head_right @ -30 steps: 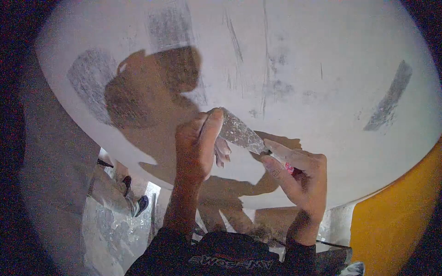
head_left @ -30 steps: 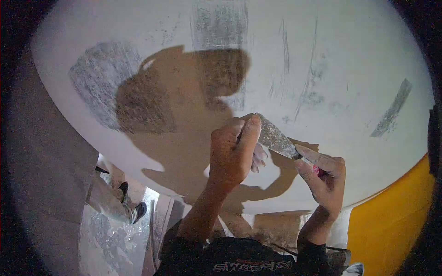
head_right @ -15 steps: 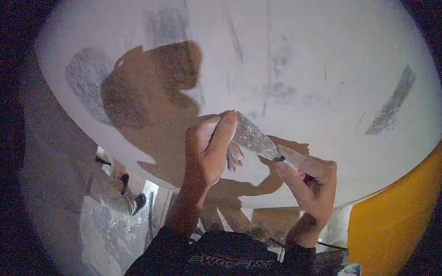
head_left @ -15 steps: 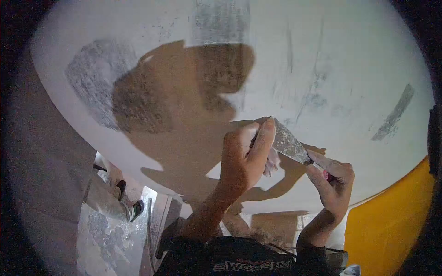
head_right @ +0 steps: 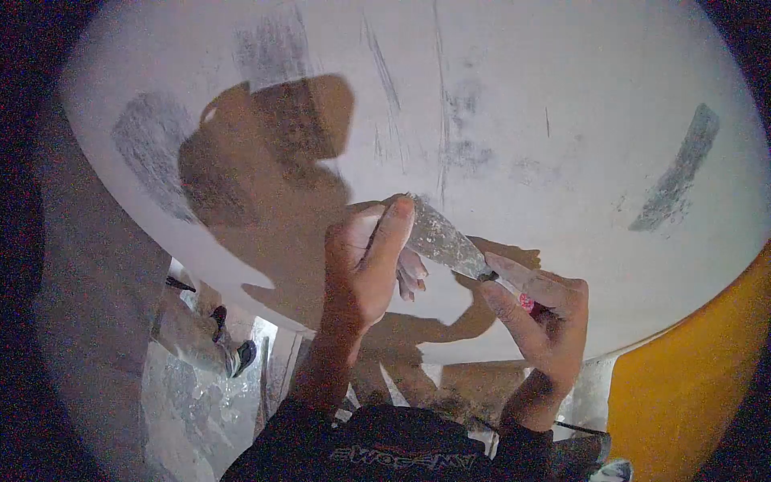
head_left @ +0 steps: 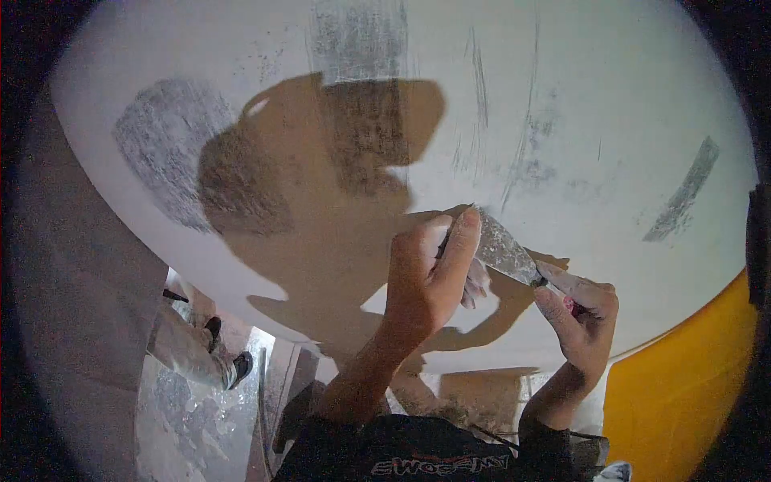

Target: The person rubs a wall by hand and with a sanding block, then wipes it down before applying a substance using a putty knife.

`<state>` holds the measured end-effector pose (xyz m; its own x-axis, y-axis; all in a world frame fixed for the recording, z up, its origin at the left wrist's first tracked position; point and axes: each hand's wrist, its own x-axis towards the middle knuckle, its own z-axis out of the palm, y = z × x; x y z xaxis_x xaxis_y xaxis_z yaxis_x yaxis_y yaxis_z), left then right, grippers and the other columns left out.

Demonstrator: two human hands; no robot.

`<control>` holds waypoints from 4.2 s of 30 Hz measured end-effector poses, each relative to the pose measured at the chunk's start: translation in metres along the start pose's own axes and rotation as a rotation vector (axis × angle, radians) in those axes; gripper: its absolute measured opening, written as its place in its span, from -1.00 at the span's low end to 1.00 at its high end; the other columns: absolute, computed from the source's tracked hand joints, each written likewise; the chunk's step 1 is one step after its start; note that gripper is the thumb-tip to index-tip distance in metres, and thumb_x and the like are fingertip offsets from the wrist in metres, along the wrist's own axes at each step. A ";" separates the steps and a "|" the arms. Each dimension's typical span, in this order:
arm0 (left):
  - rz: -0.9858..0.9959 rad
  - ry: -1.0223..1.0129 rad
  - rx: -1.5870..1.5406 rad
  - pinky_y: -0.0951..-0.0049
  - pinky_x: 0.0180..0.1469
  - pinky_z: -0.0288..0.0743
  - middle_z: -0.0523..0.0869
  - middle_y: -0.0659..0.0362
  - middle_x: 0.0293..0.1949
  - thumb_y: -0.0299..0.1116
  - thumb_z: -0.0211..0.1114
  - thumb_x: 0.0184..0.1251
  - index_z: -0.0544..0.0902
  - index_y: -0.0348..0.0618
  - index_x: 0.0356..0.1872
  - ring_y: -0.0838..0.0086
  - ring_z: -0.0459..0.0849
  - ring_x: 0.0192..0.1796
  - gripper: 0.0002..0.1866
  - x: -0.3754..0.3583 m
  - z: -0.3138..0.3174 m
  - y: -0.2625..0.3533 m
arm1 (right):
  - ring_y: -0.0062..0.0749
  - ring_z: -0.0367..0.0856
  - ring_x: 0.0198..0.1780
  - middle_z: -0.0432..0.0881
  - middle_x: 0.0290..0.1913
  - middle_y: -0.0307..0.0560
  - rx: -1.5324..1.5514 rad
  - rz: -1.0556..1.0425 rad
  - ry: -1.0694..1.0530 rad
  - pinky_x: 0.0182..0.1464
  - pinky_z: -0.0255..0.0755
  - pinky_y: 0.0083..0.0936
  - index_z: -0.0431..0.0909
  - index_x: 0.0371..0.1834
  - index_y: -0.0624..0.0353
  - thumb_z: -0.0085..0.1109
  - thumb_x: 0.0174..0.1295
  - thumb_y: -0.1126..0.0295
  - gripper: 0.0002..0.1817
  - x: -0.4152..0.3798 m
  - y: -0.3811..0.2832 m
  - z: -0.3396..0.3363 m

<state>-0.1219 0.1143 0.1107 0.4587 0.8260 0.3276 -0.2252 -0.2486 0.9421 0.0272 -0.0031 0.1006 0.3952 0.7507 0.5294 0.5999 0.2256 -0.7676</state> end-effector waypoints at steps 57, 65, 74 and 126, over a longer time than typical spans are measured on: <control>0.002 0.114 0.031 0.58 -0.68 0.32 0.50 0.22 -0.77 -0.24 0.02 0.42 0.50 -0.27 -0.55 0.64 0.48 -0.73 -0.63 0.001 -0.041 0.016 | -0.71 0.20 -0.72 0.41 -0.75 -0.20 -0.058 -0.131 -0.160 -0.66 0.02 -0.66 0.67 -0.17 0.24 0.34 0.01 0.42 -0.72 0.026 -0.030 0.022; -0.069 0.034 -0.077 0.61 -0.70 0.31 0.51 0.22 -0.75 -0.24 0.04 0.43 0.49 -0.26 -0.54 0.64 0.48 -0.72 -0.64 0.005 -0.010 0.005 | -0.72 0.16 -0.72 0.31 -0.79 -0.27 -0.106 -0.076 -0.116 -0.66 -0.03 -0.65 0.67 -0.18 0.25 0.37 -0.02 0.40 -0.70 0.022 -0.016 -0.007; -0.012 -0.052 -0.100 0.61 -0.69 0.31 0.51 0.23 -0.74 -0.20 0.04 0.44 0.49 -0.26 -0.54 0.65 0.48 -0.71 -0.62 0.008 0.024 0.003 | -0.76 0.14 -0.71 0.31 -0.78 -0.29 -0.029 -0.024 -0.099 -0.65 -0.03 -0.66 0.68 -0.16 0.19 0.37 -0.02 0.39 -0.69 0.019 0.004 -0.041; -0.107 0.149 0.018 0.55 -0.71 0.34 0.55 0.16 -0.73 -0.19 0.07 0.37 0.56 -0.31 -0.52 0.52 0.50 -0.76 -0.61 0.001 -0.034 -0.001 | -0.61 0.27 -0.73 0.43 -0.73 -0.10 -0.100 -0.090 -0.234 -0.64 0.13 -0.62 0.66 -0.15 0.22 0.35 -0.02 0.38 -0.68 0.032 -0.017 0.013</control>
<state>-0.1502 0.1326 0.1080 0.3466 0.9137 0.2122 -0.1658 -0.1630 0.9726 0.0204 0.0250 0.1254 0.1730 0.8562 0.4869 0.6955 0.2439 -0.6759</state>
